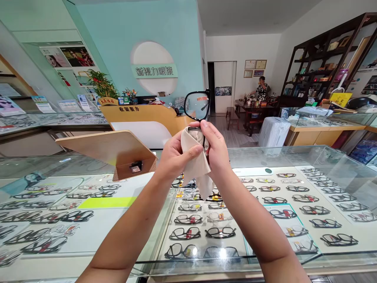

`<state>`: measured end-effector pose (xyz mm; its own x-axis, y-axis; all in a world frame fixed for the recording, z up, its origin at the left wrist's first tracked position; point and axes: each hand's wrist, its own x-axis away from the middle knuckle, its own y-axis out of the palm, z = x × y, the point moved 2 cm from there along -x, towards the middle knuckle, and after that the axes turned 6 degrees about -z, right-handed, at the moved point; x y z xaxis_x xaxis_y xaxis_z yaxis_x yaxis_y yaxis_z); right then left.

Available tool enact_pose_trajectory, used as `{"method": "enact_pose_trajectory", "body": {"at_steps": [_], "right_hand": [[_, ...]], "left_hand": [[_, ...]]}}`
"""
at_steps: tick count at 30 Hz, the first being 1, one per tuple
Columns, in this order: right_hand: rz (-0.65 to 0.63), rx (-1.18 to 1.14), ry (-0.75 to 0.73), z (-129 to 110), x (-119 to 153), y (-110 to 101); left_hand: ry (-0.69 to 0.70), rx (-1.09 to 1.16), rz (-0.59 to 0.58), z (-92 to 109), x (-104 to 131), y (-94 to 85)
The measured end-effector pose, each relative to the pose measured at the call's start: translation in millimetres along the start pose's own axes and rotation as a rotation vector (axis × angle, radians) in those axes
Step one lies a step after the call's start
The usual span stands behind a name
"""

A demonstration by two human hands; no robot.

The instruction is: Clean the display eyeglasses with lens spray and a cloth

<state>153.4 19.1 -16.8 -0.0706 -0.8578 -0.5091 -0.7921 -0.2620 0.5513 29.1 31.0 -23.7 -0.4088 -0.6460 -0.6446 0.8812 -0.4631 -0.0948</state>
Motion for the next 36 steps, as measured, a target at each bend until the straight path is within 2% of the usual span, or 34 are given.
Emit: {"method": "enact_pose_trajectory", "body": {"at_steps": [4,11,13,17,19,23,26,31,36], "right_hand": [[-0.006,0.001,-0.030,3,2,3],[-0.085,0.054,0.002,7,9,11],[-0.093,0.085,0.005,7,8,9],[-0.155,0.199,-0.004,-1,3,1],[-0.189,0.261,-0.030,-10,0,-4],[-0.224,0.387,-0.098,-32,-5,-14],[-0.330,0.482,-0.113,-46,-7,-21],[-0.513,0.613,-0.002,-58,-7,-27],[-0.573,0.710,0.059,-61,-6,-26]], "left_hand": [[0.049,0.003,0.103,-2,-1,5.4],[0.074,0.085,0.329,-5,-2,9.8],[0.051,0.081,0.315,-3,-2,7.2],[-0.046,0.091,0.151,2,-3,-0.8],[-0.080,0.082,0.117,2,-3,-5.4],[-0.131,0.080,0.149,0,-3,-13.8],[-0.151,0.083,0.172,-1,-5,-19.2],[-0.161,0.073,0.204,0,-6,-26.1],[-0.178,0.042,0.229,1,-5,-31.4]]}}
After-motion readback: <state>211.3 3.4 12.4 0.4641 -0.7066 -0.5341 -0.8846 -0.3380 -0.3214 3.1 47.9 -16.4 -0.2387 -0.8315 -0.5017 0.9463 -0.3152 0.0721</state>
